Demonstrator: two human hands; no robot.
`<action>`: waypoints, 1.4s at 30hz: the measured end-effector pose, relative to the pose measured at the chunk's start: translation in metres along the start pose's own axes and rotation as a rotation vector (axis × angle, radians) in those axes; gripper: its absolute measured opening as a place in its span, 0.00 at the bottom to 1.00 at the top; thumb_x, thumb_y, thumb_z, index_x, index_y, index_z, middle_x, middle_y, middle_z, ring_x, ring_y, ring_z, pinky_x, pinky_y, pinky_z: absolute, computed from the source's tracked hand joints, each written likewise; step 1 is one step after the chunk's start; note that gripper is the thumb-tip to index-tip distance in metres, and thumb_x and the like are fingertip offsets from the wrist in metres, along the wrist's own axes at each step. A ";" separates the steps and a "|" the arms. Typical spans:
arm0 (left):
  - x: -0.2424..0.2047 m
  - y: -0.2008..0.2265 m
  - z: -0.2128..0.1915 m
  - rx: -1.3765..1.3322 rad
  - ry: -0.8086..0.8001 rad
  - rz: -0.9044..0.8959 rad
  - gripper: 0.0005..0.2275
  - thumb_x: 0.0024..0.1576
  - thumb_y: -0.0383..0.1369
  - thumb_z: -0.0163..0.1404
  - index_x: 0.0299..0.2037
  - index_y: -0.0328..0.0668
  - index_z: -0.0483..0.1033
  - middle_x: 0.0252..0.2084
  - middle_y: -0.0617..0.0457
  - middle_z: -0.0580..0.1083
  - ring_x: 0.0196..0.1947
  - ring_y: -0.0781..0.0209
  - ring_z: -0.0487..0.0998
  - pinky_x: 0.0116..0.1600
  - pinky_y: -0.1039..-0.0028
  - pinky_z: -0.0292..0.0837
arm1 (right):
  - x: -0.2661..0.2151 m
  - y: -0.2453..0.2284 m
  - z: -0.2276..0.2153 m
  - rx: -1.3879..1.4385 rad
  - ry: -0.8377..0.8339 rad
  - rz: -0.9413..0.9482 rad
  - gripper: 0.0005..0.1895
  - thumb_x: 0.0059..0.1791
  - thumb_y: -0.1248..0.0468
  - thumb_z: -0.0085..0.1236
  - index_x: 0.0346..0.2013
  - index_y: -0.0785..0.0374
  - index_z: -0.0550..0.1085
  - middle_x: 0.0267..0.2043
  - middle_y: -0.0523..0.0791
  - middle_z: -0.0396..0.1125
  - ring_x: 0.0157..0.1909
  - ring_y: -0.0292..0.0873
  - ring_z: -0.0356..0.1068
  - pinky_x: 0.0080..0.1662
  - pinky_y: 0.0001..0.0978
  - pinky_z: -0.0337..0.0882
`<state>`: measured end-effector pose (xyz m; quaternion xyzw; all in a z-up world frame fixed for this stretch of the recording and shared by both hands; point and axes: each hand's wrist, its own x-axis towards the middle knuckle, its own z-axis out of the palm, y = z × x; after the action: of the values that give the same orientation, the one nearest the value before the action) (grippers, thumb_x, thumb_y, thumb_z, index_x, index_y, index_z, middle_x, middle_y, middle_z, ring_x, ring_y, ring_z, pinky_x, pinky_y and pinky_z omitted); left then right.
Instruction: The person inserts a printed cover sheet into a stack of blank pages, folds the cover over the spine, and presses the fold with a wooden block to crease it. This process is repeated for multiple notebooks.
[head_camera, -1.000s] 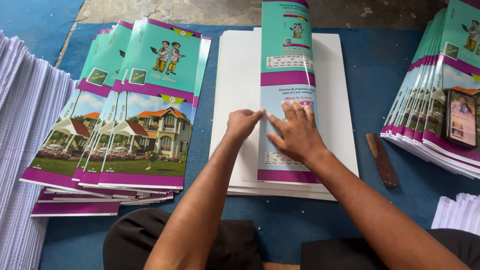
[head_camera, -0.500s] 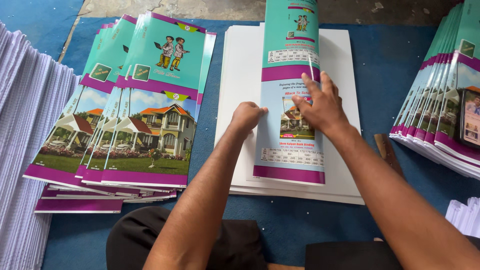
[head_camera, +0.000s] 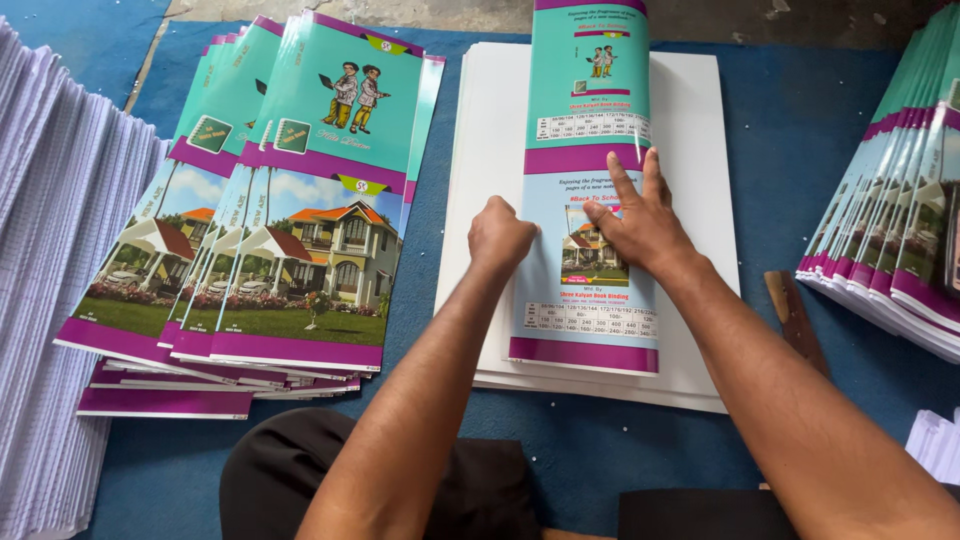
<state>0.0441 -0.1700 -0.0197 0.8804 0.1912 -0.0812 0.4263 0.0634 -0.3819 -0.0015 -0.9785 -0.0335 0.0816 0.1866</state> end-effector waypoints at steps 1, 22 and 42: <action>-0.003 0.002 0.000 -0.002 0.026 0.003 0.20 0.47 0.35 0.64 0.47 0.36 0.75 0.45 0.41 0.79 0.48 0.46 0.80 0.54 0.60 0.74 | 0.002 0.000 0.001 -0.014 0.009 -0.010 0.44 0.50 0.33 0.44 0.77 0.40 0.47 0.80 0.58 0.22 0.80 0.65 0.28 0.72 0.57 0.48; -0.018 0.004 -0.005 0.084 0.046 0.046 0.21 0.51 0.34 0.63 0.50 0.35 0.69 0.43 0.39 0.78 0.47 0.44 0.81 0.52 0.61 0.77 | 0.007 -0.007 0.009 -0.210 -0.019 0.020 0.45 0.50 0.31 0.41 0.78 0.40 0.46 0.79 0.59 0.22 0.77 0.73 0.33 0.65 0.63 0.61; -0.016 0.000 -0.007 0.050 0.046 0.074 0.21 0.50 0.34 0.64 0.48 0.33 0.70 0.42 0.38 0.78 0.46 0.42 0.81 0.52 0.60 0.78 | 0.004 -0.012 0.006 -0.226 -0.011 0.020 0.45 0.50 0.31 0.41 0.77 0.39 0.47 0.80 0.58 0.23 0.77 0.72 0.33 0.64 0.63 0.61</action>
<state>0.0290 -0.1688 -0.0102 0.8990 0.1661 -0.0497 0.4022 0.0654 -0.3678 -0.0030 -0.9931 -0.0338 0.0847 0.0739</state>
